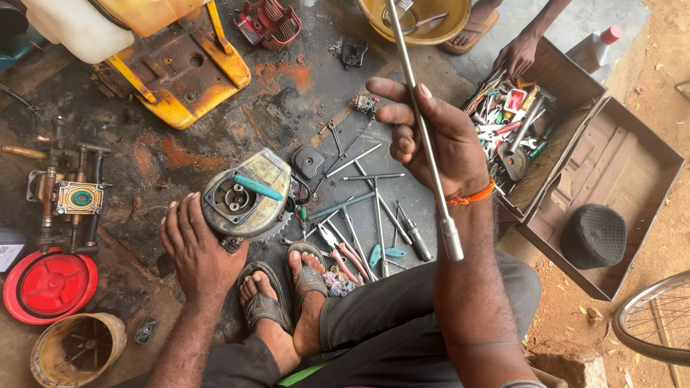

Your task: The person sits on the floor and uses a T-handle wrench to loosen and remove a bolt from a small engine casing. They then use a screwdriver to adjust internal components and manipulate small metal parts by hand.

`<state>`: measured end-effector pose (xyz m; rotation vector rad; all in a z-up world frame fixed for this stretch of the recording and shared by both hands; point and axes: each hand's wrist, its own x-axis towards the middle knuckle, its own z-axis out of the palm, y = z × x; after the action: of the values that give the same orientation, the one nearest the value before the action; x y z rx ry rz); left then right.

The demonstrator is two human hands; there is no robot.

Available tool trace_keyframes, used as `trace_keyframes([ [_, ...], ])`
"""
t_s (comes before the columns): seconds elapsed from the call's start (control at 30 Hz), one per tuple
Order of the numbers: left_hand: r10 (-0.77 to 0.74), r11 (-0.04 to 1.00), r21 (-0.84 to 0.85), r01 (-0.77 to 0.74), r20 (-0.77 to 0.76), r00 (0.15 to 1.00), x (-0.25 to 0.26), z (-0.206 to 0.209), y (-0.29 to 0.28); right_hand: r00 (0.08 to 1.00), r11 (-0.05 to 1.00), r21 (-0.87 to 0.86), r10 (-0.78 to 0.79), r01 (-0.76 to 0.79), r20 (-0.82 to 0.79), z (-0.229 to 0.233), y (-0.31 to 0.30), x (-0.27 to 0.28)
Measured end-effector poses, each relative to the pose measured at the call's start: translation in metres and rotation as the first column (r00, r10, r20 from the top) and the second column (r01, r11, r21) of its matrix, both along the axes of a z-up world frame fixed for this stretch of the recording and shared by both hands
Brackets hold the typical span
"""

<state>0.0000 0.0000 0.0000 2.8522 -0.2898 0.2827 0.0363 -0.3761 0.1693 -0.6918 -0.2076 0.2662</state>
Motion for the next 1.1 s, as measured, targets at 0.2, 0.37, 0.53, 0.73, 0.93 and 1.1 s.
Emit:
trace_keyframes([
  [0.2, -0.007, 1.000, 0.006, 0.007, 0.008, 1.000, 0.000, -0.004, 0.002, 1.000, 1.000, -0.023, 0.012, -0.013, -0.010, -0.004, -0.008, -0.002],
  [0.37, -0.017, 1.000, -0.004, 0.017, 0.046, 0.999, 0.001, -0.005, 0.002, 0.999, 1.000, -0.030, 0.002, -0.004, -0.043, 0.003, -0.007, -0.004],
  [0.53, 0.003, 1.000, -0.003, -0.003, 0.006, 1.000, 0.000, -0.001, -0.001, 0.998, 0.996, -0.077, -0.052, 0.048, -0.042, 0.014, -0.002, -0.008],
  [0.73, 0.004, 1.000, 0.003, -0.004, -0.007, 1.000, -0.002, -0.002, 0.001, 0.969, 0.873, -0.432, -0.245, 0.228, 0.018, 0.035, 0.014, -0.019],
  [0.93, -0.002, 1.000, -0.015, 0.002, 0.016, 1.000, 0.001, -0.002, 0.001, 0.938, 0.834, -0.459, -0.348, 0.307, -0.005, 0.048, 0.024, -0.023],
  [1.1, -0.016, 1.000, -0.015, 0.016, 0.028, 0.999, 0.002, -0.003, 0.001, 0.942, 0.899, -0.309, -0.334, 0.311, -0.023, 0.039, 0.013, -0.019],
])
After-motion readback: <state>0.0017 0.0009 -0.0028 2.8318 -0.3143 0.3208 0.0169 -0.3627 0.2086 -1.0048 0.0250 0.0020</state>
